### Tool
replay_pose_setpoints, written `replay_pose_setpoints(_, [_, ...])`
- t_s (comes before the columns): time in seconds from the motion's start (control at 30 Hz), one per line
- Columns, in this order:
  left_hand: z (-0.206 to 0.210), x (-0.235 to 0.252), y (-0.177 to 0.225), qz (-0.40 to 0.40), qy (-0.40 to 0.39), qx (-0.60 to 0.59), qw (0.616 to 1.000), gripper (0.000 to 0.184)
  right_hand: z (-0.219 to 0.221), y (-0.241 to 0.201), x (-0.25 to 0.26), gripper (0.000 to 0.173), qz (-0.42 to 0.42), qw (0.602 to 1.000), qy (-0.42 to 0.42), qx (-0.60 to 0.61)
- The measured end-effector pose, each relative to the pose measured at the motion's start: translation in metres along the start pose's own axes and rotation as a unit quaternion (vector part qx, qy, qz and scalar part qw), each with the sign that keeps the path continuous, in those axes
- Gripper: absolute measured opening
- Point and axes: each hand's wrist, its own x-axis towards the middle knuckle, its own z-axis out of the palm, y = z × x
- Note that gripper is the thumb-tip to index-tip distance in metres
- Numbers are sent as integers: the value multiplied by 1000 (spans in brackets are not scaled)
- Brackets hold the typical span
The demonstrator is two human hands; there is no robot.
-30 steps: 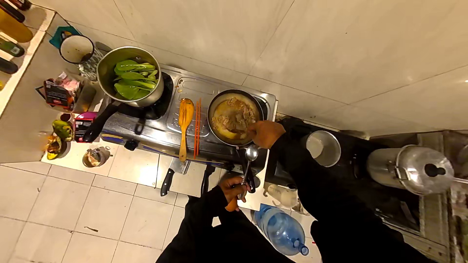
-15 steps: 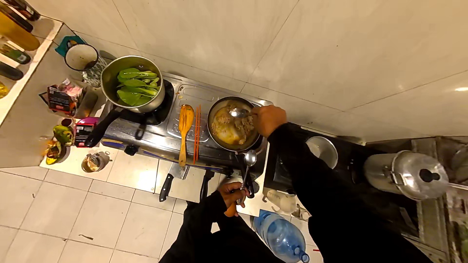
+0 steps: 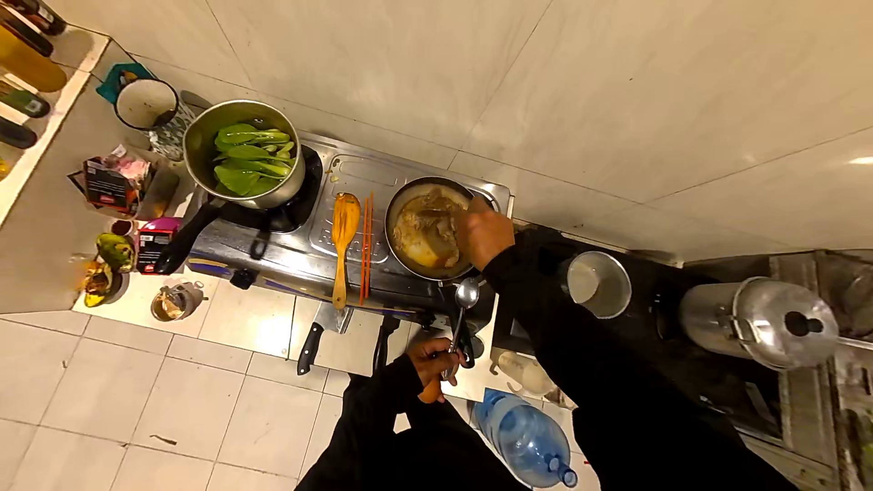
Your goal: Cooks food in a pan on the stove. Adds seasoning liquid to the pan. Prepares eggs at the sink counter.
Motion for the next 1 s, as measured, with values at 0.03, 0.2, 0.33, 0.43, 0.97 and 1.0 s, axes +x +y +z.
replay_pose_setpoints(0.03, [-1,0,-1,4,-1,-3,1000,19,-1,1,2,26,6,1000,8,5])
replay_pose_setpoints(0.2, [0,0,0,0,1,-1,1000,18,-9,0,8,25,5,1000,1,-10])
replay_pose_setpoints(0.33, [1,0,0,-6,1,0,1000,18,-19,0,9,25,-11,997,-74,-32])
replay_pose_setpoints(0.43, [0,-1,-1,-4,4,-3,1000,18,-21,-1,-3,23,-54,992,-102,-40])
replay_pose_setpoints(0.97, [-2,-2,1,-3,4,2,1000,19,-5,11,-34,19,-63,996,-66,-11])
replay_pose_setpoints(1.0, [-2,-3,-1,-1,5,-3,1000,19,-7,14,-37,19,-61,996,-68,-7])
